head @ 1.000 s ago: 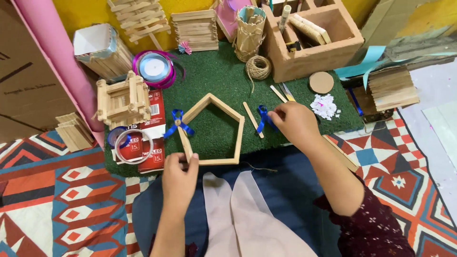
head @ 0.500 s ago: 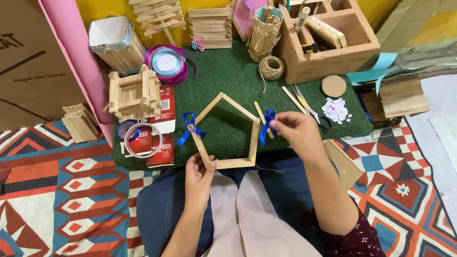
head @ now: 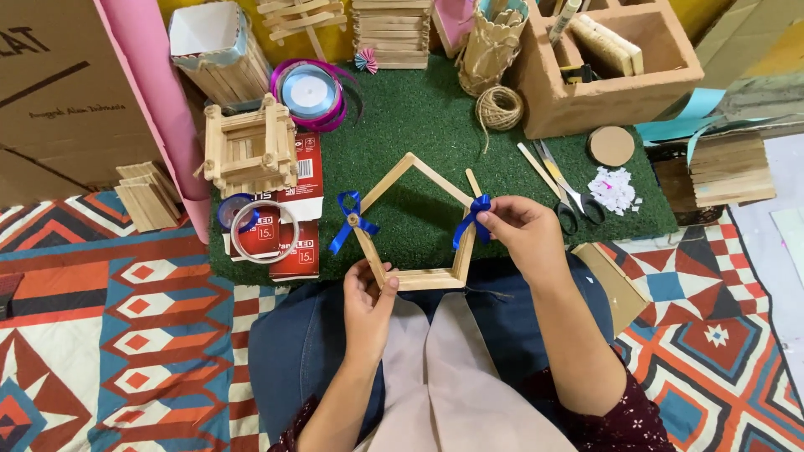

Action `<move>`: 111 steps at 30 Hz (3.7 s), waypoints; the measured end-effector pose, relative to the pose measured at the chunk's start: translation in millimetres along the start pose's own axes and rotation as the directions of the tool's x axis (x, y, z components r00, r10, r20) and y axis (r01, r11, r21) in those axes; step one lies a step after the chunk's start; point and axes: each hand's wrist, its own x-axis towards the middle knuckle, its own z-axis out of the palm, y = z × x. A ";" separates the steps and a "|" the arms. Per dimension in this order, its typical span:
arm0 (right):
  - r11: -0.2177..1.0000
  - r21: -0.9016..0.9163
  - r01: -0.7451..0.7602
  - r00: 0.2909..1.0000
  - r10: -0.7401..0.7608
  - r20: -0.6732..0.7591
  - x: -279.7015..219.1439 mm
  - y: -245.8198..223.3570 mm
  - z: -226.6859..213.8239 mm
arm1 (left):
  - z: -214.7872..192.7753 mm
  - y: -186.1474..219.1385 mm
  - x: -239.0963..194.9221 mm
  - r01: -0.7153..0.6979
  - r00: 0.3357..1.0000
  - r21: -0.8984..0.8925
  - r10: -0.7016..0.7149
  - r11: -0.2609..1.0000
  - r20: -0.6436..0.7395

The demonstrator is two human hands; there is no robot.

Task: Decorating a pentagonal wooden frame made of popsicle sticks by tying and attaching blue ribbon bows.

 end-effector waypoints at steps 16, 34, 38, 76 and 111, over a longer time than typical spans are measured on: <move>1.000 0.022 0.013 0.999 -0.012 -0.039 0.4 4.4 1.4 | -1.2 -4.2 1.3 0.002 1.000 -0.006 -0.002 1.000 0.007; 0.998 0.051 0.028 0.999 -0.027 -0.019 -0.2 7.0 4.3 | 0.3 0.5 -0.4 -0.009 1.000 0.017 0.009 1.000 0.020; 0.998 0.035 0.044 0.999 -0.044 -0.001 -0.4 3.8 4.3 | -0.2 0.3 -0.5 -0.020 1.000 0.029 0.020 0.999 0.014; 0.982 0.189 0.024 0.986 -0.054 0.155 20.6 18.5 -30.3 | 1.8 6.9 0.0 0.014 1.000 -0.015 -0.014 1.000 -0.003; 0.985 0.020 0.170 0.958 -0.169 0.230 -45.7 -43.4 -57.0 | 112.4 33.9 -14.2 0.151 0.948 -0.076 -0.122 0.986 0.295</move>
